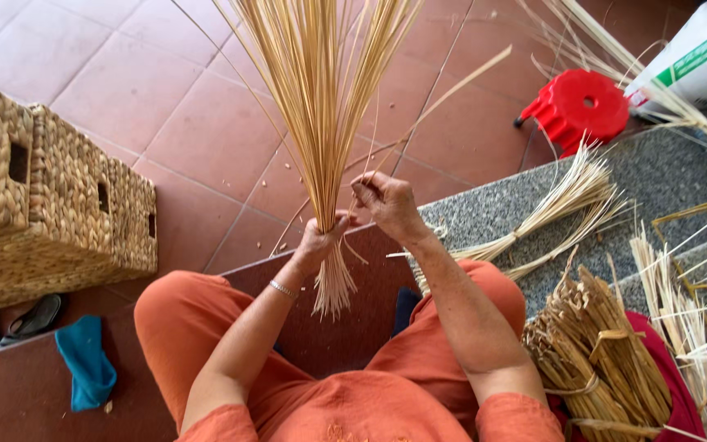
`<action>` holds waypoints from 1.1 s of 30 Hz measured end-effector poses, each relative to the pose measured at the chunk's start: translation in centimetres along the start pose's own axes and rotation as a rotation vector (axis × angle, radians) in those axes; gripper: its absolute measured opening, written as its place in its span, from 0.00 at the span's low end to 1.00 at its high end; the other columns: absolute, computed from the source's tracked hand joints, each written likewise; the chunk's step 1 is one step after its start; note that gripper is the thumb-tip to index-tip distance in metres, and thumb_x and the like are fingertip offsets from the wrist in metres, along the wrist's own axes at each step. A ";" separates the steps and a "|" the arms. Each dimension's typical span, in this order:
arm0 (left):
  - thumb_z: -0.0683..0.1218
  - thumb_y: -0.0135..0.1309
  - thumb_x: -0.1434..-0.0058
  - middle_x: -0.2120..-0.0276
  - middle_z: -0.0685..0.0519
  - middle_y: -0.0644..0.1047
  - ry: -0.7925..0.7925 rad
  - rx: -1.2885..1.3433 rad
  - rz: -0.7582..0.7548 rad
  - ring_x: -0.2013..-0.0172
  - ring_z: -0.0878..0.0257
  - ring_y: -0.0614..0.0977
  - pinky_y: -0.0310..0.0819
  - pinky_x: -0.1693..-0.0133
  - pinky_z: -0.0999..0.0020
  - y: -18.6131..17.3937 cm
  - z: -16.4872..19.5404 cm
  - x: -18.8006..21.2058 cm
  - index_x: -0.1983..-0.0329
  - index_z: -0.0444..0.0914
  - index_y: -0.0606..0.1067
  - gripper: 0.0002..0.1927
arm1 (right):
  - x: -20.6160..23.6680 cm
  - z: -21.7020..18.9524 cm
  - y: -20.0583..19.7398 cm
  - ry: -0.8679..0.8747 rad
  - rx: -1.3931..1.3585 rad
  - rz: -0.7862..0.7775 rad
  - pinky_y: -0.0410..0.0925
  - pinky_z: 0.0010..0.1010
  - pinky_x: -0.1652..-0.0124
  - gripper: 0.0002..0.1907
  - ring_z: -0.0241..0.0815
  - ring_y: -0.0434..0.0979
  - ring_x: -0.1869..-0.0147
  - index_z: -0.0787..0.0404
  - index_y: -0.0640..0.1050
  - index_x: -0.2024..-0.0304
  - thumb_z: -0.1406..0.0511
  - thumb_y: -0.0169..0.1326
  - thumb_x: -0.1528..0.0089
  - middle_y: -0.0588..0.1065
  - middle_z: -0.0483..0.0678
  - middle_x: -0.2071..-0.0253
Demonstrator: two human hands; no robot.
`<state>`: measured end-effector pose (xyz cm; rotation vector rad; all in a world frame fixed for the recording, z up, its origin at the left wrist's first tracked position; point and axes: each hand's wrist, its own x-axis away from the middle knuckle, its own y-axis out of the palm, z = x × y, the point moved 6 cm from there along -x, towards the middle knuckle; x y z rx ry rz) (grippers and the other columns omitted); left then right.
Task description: The person sits on the floor and repeatedly gathers dried plant stalks into a bundle, aligns them, and removes stray pieces. The person continues to adjust and refine the bundle throughout the clip.
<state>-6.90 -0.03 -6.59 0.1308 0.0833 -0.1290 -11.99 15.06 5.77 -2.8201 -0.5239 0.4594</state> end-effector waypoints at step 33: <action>0.46 0.55 0.32 0.79 0.59 0.76 -0.149 0.027 0.060 0.79 0.71 0.76 0.72 0.76 0.73 1.2 -3.9 1.8 0.58 0.36 0.81 0.09 | 2.1 -10.1 -8.6 -0.320 -0.673 0.438 0.50 0.20 0.81 0.20 0.25 0.55 0.79 0.62 0.73 0.43 0.62 0.63 0.35 0.62 0.34 0.78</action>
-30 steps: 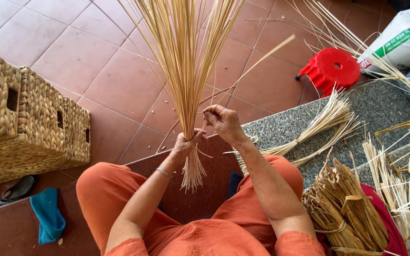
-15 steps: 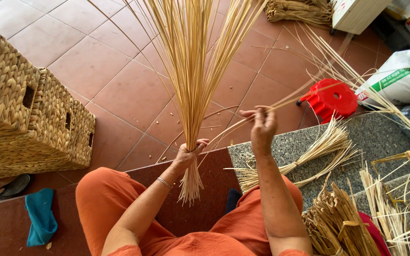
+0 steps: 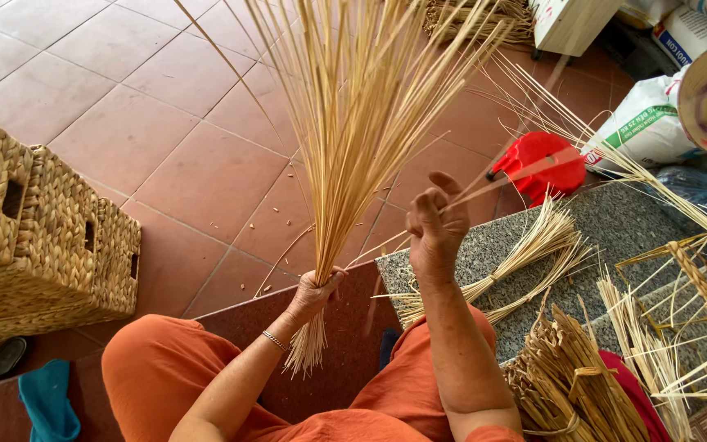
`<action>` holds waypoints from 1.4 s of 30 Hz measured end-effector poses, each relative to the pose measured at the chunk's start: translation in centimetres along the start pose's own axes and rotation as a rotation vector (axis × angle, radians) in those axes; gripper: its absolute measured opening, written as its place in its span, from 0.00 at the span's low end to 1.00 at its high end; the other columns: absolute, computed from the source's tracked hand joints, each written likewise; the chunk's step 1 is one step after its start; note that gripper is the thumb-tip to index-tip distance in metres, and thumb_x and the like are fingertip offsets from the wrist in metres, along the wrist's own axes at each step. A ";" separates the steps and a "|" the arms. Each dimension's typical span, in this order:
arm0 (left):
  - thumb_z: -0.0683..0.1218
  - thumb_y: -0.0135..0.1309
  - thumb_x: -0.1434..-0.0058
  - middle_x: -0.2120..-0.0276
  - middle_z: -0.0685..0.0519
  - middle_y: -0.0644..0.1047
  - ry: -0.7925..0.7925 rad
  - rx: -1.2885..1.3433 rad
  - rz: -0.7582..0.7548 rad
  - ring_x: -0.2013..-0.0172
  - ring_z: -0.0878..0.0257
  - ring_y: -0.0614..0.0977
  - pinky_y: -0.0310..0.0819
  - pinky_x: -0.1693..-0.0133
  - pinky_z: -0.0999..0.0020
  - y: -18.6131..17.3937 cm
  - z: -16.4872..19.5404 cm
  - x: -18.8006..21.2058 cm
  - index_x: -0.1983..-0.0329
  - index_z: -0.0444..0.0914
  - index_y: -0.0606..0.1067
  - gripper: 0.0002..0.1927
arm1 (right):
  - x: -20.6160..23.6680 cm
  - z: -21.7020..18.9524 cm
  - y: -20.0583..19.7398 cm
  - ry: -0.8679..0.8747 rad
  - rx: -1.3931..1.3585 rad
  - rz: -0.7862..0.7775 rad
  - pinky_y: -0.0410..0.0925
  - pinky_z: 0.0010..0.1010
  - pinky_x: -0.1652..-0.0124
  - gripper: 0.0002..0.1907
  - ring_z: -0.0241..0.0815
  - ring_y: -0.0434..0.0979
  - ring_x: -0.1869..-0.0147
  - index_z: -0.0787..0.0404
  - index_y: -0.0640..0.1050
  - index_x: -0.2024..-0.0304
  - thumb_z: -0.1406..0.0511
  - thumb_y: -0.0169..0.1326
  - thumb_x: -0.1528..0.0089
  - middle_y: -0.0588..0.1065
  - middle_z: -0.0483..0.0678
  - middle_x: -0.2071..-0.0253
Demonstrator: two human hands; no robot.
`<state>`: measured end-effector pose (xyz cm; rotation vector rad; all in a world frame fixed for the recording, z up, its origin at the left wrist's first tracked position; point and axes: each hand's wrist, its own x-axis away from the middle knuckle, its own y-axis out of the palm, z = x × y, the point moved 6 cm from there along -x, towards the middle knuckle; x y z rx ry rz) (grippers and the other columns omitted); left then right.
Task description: The person sits on the floor and repeatedly gathers dried plant stalks into a bundle, aligns them, and removes stray pieces. The person continues to adjust and refine the bundle throughout the clip.
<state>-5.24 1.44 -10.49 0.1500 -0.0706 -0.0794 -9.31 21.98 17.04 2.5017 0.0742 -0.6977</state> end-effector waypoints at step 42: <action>0.52 0.62 0.35 0.78 0.59 0.70 0.006 0.340 -0.177 0.79 0.71 0.70 0.67 0.76 0.73 -1.1 8.8 0.7 0.54 0.34 0.77 0.17 | 3.1 10.1 -0.8 0.478 0.131 -0.130 0.50 0.17 0.84 0.08 0.24 0.53 0.84 0.58 0.75 0.56 0.62 0.46 0.26 0.82 0.52 0.63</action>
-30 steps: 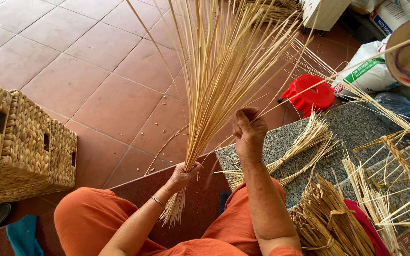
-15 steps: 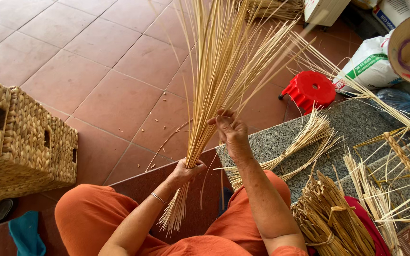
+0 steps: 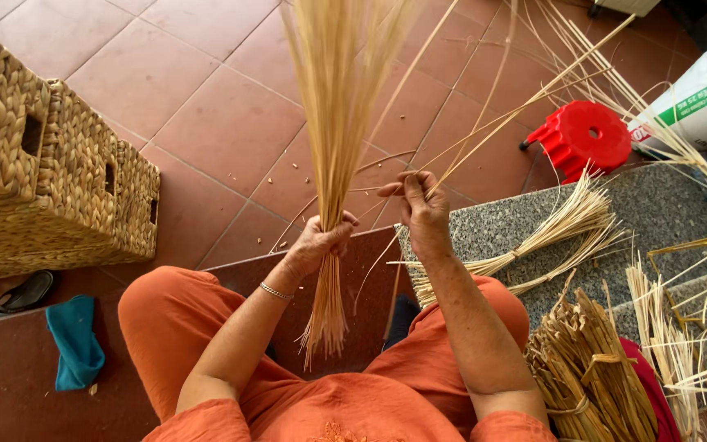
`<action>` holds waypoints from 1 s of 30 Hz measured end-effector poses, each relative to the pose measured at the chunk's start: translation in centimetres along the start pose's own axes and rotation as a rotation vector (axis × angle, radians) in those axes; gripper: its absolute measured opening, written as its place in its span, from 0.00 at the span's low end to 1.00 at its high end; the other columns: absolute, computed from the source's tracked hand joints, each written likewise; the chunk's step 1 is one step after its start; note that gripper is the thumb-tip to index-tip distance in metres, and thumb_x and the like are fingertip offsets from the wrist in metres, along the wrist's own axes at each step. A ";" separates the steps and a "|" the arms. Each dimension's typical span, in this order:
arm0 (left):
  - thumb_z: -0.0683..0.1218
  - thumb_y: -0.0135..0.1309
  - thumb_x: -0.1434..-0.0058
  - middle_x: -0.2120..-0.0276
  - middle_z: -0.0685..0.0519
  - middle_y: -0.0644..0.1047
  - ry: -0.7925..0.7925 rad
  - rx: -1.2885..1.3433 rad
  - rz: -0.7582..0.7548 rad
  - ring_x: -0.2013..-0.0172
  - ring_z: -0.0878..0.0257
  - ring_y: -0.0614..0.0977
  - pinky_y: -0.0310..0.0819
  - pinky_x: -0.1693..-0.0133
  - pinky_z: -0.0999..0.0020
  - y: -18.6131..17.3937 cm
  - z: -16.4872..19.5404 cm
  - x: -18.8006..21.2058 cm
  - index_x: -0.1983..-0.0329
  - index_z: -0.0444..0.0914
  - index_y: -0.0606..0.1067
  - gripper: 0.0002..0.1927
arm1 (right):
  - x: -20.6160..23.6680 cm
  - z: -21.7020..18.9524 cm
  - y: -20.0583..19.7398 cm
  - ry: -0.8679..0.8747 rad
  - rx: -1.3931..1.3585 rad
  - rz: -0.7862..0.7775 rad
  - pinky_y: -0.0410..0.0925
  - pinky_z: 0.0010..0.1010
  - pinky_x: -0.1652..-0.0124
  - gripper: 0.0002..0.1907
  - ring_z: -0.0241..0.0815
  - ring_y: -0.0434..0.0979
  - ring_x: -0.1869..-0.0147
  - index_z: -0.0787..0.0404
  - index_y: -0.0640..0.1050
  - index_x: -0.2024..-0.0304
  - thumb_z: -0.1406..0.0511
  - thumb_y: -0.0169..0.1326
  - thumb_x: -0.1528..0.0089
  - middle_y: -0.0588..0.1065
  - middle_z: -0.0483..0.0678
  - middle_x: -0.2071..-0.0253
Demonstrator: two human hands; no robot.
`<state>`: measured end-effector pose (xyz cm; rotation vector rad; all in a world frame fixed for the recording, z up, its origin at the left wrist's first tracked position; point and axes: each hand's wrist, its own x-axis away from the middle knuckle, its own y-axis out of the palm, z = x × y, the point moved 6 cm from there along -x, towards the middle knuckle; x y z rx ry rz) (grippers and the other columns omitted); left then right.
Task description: The person sits on the floor and repeatedly gathers dried plant stalks into a bundle, aligns them, and removes stray pieces. The person continues to adjust and refine the bundle throughout the clip.
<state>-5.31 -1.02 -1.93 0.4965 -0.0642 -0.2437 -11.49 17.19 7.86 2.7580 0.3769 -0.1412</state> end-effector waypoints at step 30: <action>0.40 0.55 0.23 0.64 0.47 0.80 0.130 -0.381 0.304 0.64 0.60 0.83 0.81 0.58 0.65 -2.8 7.0 5.8 0.48 0.33 0.77 0.05 | 3.5 -4.5 -28.7 -0.102 -0.228 0.529 0.82 0.43 0.67 0.12 0.38 0.76 0.72 0.60 0.73 0.49 0.60 0.47 0.29 0.75 0.47 0.70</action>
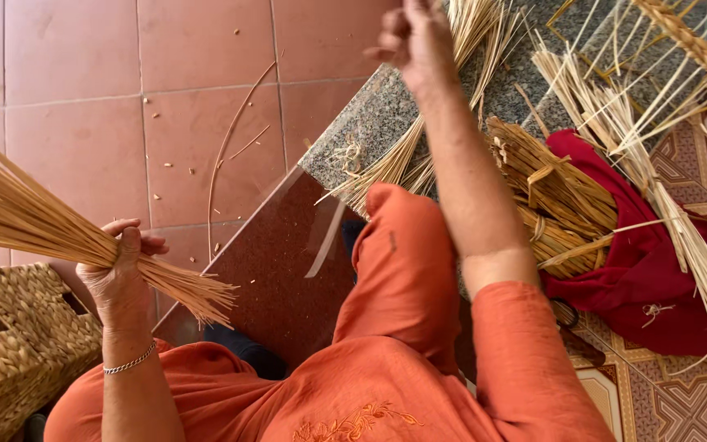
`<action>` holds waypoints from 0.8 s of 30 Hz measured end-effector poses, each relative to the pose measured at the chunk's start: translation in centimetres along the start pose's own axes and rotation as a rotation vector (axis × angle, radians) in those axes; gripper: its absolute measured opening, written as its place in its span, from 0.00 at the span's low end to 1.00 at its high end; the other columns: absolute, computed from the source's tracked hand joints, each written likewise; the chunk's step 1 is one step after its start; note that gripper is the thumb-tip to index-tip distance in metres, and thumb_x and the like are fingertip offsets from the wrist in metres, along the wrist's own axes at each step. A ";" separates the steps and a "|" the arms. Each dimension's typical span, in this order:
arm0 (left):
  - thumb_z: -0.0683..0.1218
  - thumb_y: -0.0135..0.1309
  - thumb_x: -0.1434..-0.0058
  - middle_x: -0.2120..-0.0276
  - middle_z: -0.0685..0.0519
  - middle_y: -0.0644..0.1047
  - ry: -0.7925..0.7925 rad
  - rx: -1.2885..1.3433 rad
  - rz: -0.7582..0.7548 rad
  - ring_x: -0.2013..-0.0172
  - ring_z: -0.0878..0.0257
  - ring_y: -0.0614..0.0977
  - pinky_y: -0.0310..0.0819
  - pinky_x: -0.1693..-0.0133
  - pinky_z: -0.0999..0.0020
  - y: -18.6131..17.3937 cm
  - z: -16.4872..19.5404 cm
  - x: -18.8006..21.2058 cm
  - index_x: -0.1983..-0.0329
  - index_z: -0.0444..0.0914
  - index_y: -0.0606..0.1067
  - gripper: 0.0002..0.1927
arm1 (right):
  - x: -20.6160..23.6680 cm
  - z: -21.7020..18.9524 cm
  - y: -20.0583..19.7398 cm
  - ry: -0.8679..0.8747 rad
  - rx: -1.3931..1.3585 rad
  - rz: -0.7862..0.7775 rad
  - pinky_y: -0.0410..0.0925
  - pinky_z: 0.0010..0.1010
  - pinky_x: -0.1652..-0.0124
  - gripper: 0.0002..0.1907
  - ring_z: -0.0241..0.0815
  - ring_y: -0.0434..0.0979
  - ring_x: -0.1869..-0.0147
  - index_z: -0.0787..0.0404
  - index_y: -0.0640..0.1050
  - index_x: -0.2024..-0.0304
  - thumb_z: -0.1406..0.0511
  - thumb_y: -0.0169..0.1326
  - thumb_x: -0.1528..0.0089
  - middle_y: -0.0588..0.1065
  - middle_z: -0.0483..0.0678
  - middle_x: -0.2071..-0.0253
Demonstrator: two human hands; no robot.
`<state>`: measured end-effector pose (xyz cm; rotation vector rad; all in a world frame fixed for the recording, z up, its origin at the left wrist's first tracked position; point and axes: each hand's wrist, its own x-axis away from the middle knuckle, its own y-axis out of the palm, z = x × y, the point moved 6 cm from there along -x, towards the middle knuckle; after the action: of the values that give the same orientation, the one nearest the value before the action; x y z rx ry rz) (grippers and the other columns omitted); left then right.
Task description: The person sits on the floor and repeatedly gathers dried plant stalks into a bundle, aligns them, and removes stray pieces. The person continues to adjust and refine the bundle throughout the clip.
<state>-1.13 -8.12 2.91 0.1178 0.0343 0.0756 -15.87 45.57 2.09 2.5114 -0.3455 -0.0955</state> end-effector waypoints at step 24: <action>0.36 0.53 0.28 0.76 0.56 0.70 -0.250 -0.097 -0.001 0.76 0.70 0.68 0.62 0.72 0.73 3.5 -11.4 -3.9 0.52 0.30 0.77 0.05 | -5.8 16.8 -28.2 0.165 0.845 0.739 0.77 0.30 0.68 0.22 0.36 0.78 0.65 0.58 0.72 0.39 0.73 0.55 0.36 0.76 0.48 0.62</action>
<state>-5.71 -3.59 -7.84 0.0293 -0.2188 0.0614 -17.58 60.08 -27.85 2.9429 -1.4543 0.6733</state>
